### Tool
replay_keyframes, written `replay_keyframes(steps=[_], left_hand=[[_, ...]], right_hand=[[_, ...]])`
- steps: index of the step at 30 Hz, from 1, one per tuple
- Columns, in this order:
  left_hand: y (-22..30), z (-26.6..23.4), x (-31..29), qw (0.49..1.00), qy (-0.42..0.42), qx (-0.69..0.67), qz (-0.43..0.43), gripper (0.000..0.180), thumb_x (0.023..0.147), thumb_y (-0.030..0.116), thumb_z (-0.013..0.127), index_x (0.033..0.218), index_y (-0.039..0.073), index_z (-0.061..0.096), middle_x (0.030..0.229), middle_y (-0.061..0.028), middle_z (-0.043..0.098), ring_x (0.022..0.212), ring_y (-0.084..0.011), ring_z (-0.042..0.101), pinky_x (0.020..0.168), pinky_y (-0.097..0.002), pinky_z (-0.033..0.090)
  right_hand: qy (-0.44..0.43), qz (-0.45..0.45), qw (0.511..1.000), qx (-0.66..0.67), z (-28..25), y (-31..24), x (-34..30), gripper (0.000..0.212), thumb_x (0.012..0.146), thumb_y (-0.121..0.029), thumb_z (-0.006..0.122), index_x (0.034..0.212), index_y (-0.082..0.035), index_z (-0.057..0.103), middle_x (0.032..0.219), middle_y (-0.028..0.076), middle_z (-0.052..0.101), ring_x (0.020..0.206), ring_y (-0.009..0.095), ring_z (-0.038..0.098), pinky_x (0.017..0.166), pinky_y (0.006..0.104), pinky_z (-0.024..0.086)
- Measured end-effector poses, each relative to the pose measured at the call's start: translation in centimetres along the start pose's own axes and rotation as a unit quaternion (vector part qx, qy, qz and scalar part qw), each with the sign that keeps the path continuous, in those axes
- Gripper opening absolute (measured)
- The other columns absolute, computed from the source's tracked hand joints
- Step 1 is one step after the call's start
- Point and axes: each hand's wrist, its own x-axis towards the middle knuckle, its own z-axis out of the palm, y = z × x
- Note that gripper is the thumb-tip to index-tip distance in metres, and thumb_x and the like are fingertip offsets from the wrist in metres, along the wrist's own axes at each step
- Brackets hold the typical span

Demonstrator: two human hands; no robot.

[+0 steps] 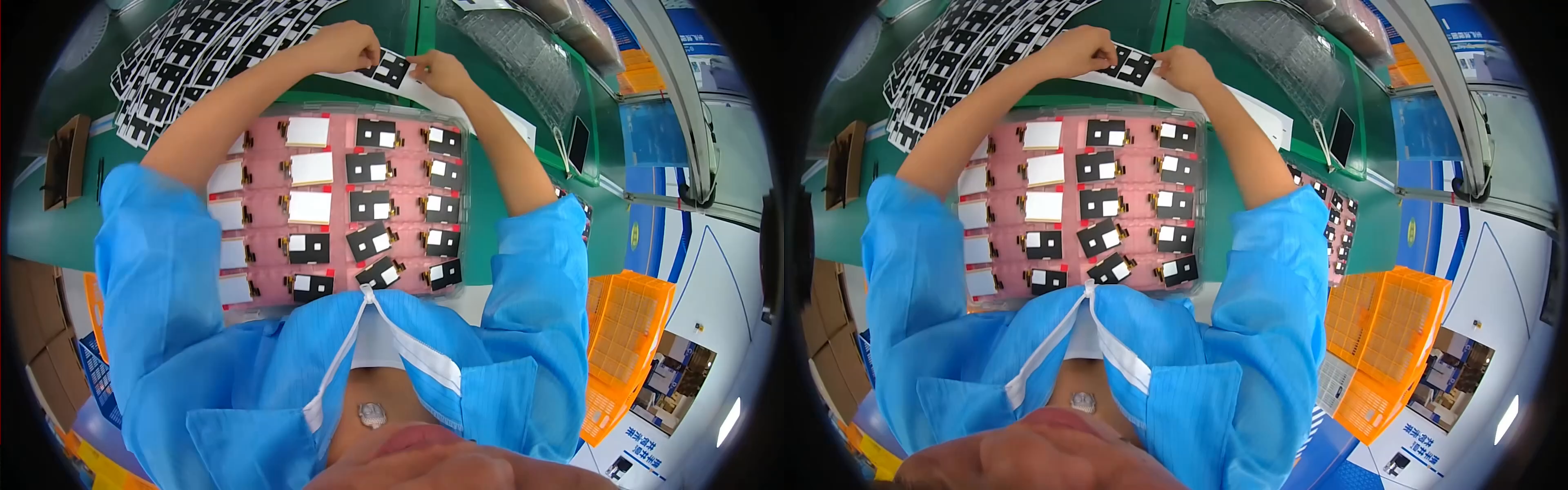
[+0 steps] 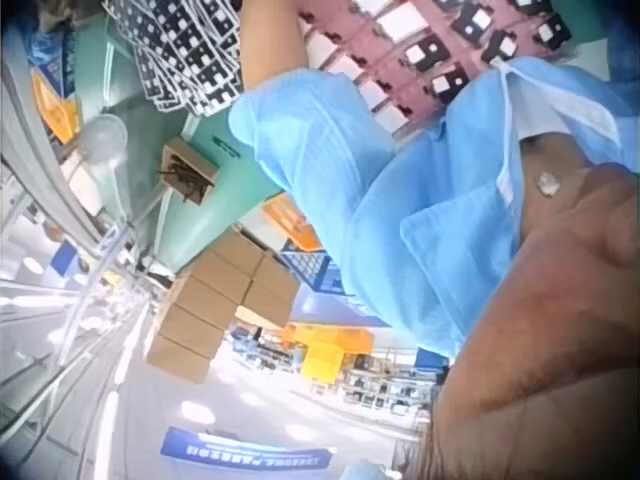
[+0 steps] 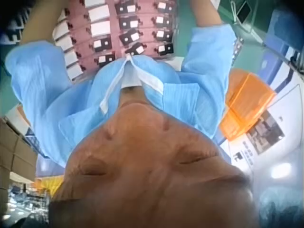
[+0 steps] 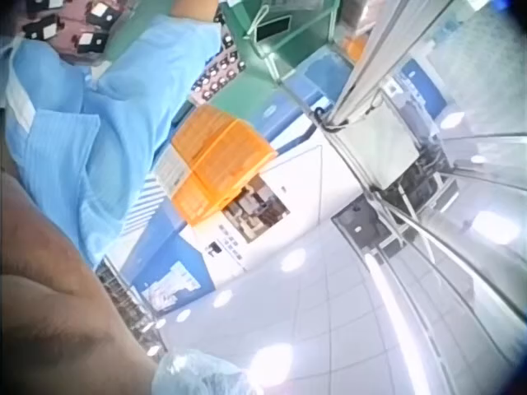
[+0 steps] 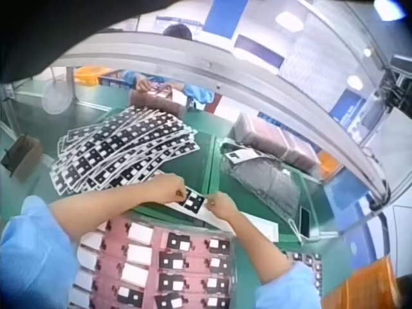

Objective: The person peels black labels from a strip and applies them by hand to small electronic modules arranged in a component tray.

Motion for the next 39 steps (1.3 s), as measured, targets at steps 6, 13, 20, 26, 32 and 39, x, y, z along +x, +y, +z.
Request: replay_keyframes(steps=[6, 13, 20, 26, 32, 39], left_hand=[[-2.6, 6.3, 4.5, 0.998, 0.041, -0.006, -0.053, 0.051, 0.062, 0.027, 0.084, 0.108, 0.013, 0.067, 0.078, -0.0044, 0.061, 0.075, -0.0222, 0.063, 0.064, -0.0354, 0.049], [-1.4, 6.4, 5.3, 0.997, 0.023, 0.018, -0.078, 0.056, 0.058, 0.031, 0.087, 0.109, 0.019, 0.067, 0.084, -0.0033, 0.062, 0.079, -0.0221, 0.064, 0.068, -0.0366, 0.05], [-1.0, 6.1, 5.0, 0.996, 0.009, 0.037, -0.085, 0.055, 0.061, 0.031, 0.086, 0.11, 0.018, 0.065, 0.091, -0.0045, 0.064, 0.088, -0.0227, 0.065, 0.073, -0.0384, 0.052], [-0.7, 5.8, 5.1, 0.994, -0.012, 0.037, -0.1, 0.055, 0.062, 0.031, 0.085, 0.112, 0.019, 0.064, 0.091, -0.0043, 0.064, 0.089, -0.0228, 0.064, 0.073, -0.0381, 0.051], [-0.9, 6.2, 4.8, 0.996, 0.014, 0.034, -0.081, 0.054, 0.063, 0.03, 0.084, 0.112, 0.022, 0.064, 0.09, -0.0029, 0.06, 0.088, -0.0222, 0.063, 0.072, -0.0368, 0.05], [-1.2, 6.5, 4.5, 0.996, 0.016, 0.029, -0.082, 0.052, 0.064, 0.029, 0.084, 0.111, 0.022, 0.063, 0.092, -0.0024, 0.058, 0.089, -0.0217, 0.062, 0.072, -0.0362, 0.05]], right_hand=[[0.062, 0.0, 0.996, -0.059, 0.8, -1.9, -0.5, 0.028, 0.079, -0.035, 0.069, 0.105, -0.025, 0.072, 0.1, 0.005, 0.062, 0.091, 0.028, 0.064, 0.075, 0.0404, 0.052], [0.116, 0.011, 0.993, -0.01, 1.5, -0.8, -0.3, 0.021, 0.077, -0.033, 0.071, 0.094, -0.021, 0.074, 0.093, 0.004, 0.064, 0.087, 0.026, 0.065, 0.072, 0.0386, 0.052], [0.106, 0.0, 0.994, 0.007, 0.9, -1.7, 0.4, 0.014, 0.078, -0.027, 0.071, 0.086, -0.016, 0.073, 0.088, 0.003, 0.065, 0.083, 0.026, 0.064, 0.07, 0.0383, 0.051], [0.137, -0.075, 0.982, -0.11, 1.1, -1.6, 0.0, 0.015, 0.08, -0.026, 0.067, 0.09, -0.016, 0.073, 0.091, 0.006, 0.065, 0.081, 0.029, 0.064, 0.071, 0.0408, 0.051], [0.098, -0.008, 0.995, 0.02, 1.3, -1.0, -1.1, 0.023, 0.082, -0.025, 0.065, 0.101, -0.014, 0.072, 0.091, 0.009, 0.065, 0.082, 0.03, 0.064, 0.072, 0.0424, 0.051], [0.15, -0.054, 0.987, -0.024, 2.2, -1.3, -1.9, 0.025, 0.078, -0.022, 0.069, 0.101, -0.012, 0.071, 0.087, 0.007, 0.064, 0.081, 0.028, 0.064, 0.072, 0.0397, 0.05]])
